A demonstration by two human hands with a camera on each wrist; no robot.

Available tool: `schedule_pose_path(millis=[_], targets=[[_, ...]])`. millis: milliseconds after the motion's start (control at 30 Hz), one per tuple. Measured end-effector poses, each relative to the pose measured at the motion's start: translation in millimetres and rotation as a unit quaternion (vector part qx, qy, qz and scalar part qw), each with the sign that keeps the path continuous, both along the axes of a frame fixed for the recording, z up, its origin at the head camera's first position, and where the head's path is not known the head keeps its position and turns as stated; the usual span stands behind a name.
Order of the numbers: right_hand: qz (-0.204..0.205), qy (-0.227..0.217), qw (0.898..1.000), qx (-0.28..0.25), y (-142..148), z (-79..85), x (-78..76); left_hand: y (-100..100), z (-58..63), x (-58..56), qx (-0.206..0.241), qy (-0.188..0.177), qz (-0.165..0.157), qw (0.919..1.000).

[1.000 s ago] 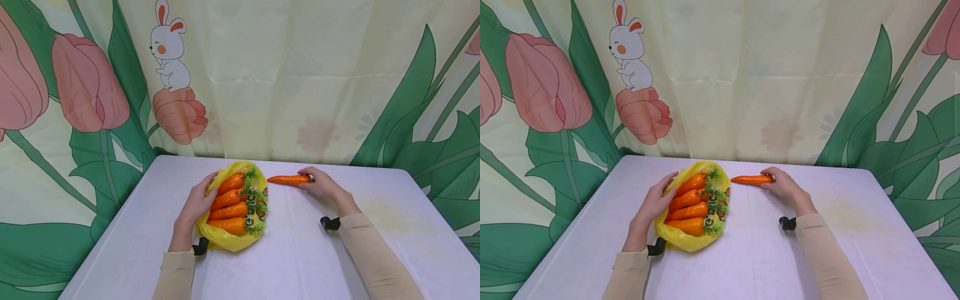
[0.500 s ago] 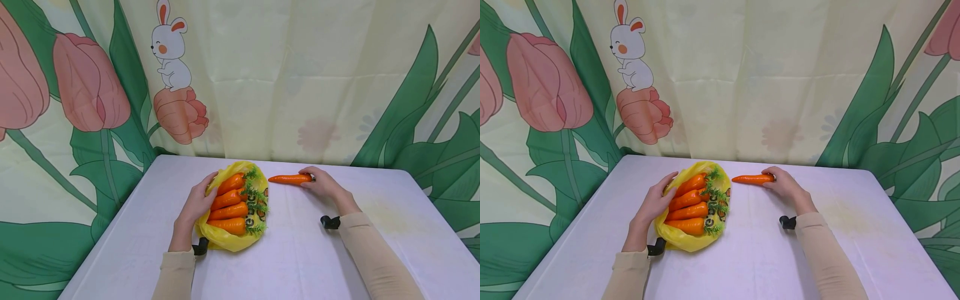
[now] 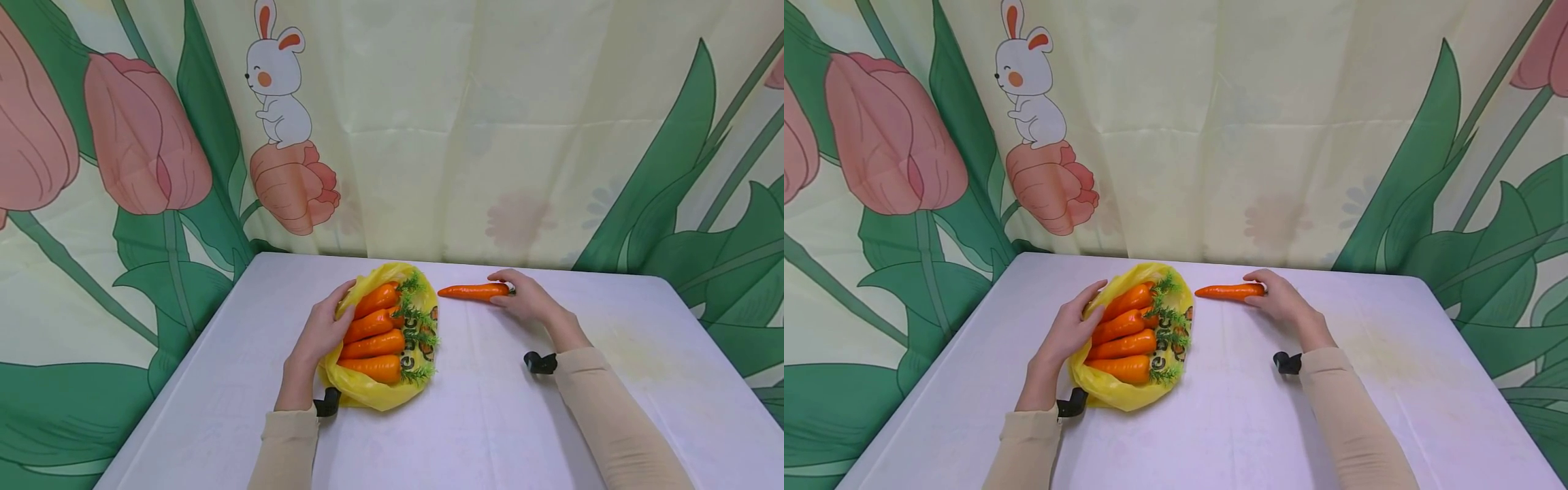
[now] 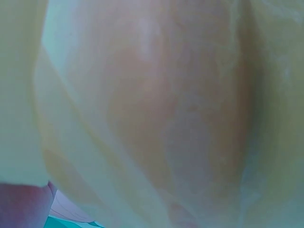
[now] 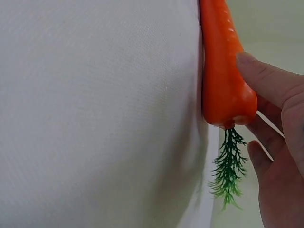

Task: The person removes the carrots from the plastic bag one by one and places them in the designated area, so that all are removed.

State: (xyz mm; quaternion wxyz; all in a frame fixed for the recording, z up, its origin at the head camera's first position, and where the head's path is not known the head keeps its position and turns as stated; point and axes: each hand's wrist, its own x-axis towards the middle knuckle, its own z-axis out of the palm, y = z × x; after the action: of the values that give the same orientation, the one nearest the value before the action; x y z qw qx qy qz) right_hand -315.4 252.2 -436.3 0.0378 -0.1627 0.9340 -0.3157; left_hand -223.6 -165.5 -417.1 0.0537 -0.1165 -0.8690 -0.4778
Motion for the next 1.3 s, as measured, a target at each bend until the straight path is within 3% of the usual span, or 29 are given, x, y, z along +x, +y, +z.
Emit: schedule_pose_path(millis=[400,667,867,1300], targets=[[-0.008,0.016,1.000,-0.021,-2.0,5.2,7.8,-0.1,0.7,0.2,-0.006,0.003,0.001,1.0000],[0.006,0.050,0.998,-0.043,-12.7,9.3,20.0,-0.3,-0.4,0.0,-0.005,0.003,-0.001,1.0000],[0.026,0.087,0.994,-0.055,-26.9,10.3,29.1,0.6,0.4,0.1,-0.010,0.006,0.003,0.9999],[0.077,0.121,0.987,-0.071,-56.2,18.0,43.7,1.9,0.7,0.3,-0.008,0.006,0.004,0.9999]])
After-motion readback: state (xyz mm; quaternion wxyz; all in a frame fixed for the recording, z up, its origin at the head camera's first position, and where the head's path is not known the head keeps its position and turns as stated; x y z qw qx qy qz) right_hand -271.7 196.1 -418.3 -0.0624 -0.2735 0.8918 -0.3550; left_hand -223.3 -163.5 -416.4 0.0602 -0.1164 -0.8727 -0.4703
